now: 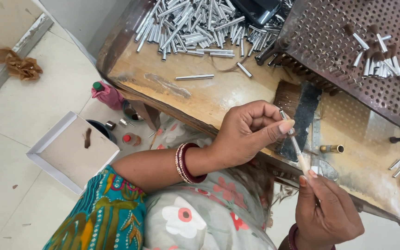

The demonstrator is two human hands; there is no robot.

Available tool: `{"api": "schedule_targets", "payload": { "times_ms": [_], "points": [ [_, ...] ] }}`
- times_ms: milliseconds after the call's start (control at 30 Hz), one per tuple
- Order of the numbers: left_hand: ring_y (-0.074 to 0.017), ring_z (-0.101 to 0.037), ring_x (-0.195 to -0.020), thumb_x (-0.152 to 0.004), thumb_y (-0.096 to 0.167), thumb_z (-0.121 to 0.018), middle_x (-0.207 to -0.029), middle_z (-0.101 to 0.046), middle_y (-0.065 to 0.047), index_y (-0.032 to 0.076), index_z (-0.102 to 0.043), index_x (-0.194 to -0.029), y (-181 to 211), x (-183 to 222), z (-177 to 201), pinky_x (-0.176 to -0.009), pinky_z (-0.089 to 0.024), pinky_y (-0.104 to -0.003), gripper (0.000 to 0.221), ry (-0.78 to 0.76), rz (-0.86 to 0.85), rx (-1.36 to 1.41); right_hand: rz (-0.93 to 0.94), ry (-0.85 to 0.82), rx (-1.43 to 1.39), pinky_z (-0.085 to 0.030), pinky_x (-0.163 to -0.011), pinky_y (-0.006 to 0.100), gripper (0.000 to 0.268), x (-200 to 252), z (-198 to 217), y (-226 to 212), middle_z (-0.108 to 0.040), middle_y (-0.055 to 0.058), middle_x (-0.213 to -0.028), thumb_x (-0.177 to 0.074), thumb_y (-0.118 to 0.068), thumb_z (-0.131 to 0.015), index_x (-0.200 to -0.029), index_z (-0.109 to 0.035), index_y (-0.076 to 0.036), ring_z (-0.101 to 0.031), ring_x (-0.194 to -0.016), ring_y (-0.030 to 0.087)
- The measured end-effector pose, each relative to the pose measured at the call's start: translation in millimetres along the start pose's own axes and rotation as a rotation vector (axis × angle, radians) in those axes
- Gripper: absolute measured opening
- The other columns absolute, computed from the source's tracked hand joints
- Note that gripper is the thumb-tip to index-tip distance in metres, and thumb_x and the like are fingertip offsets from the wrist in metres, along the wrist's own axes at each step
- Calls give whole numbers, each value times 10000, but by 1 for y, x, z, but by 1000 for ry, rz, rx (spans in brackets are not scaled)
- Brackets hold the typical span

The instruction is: Assembling cosmetic brushes by inserting brush heads into metal ferrules at a workbench.

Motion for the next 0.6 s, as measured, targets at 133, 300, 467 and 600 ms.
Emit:
{"api": "schedule_targets", "payload": {
  "times_ms": [133, 300, 467, 600],
  "points": [
    [30, -579, -792, -1050, 150, -708, -860, -678, 37, 6, -640, -1034, -6, 6, 0, -665, -442, -167, 161, 7, -1, -44, 6, 3, 25, -588, -820, 263, 118, -1, 1, -4, -745, 152, -988, -1033, -44, -849, -1098, -764, 5, -756, -913, 222],
    [26, -584, -779, -1025, 145, -720, -834, -676, 48, 6, -649, -1000, 8, 9, -7, -660, -456, -170, 157, 14, -52, -185, -97, 9, -2, -560, -765, 272, 116, -15, 11, 10, -749, 148, -975, -1014, -49, -833, -1037, -741, 18, -728, -840, 199],
    [12, -613, -802, -1046, 141, -718, -863, -681, 19, -12, -661, -979, 14, 17, -14, -732, -511, -191, 177, -32, -82, -176, -205, 24, 65, -551, -863, 274, 127, -10, 14, 70, -716, 171, -1052, -1093, -44, -752, -1147, -718, 67, -694, -916, 204],
    [-26, -641, -897, -1033, 155, -739, -997, -715, -80, -26, -677, -986, 14, 22, -28, -765, -549, -197, 197, -148, -93, -253, -94, 28, -420, -561, -1009, 255, 379, -20, -9, 14, -701, 159, -1257, -1086, -312, -763, -1184, -701, 50, -656, -1078, 190]
  ]
}}
Point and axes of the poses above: each hand's wrist, its own x-axis away from the middle knuckle, its own z-axis out of the back of the hand, y = z × x, the point moved 6 cm from there along -x, towards the middle knuckle
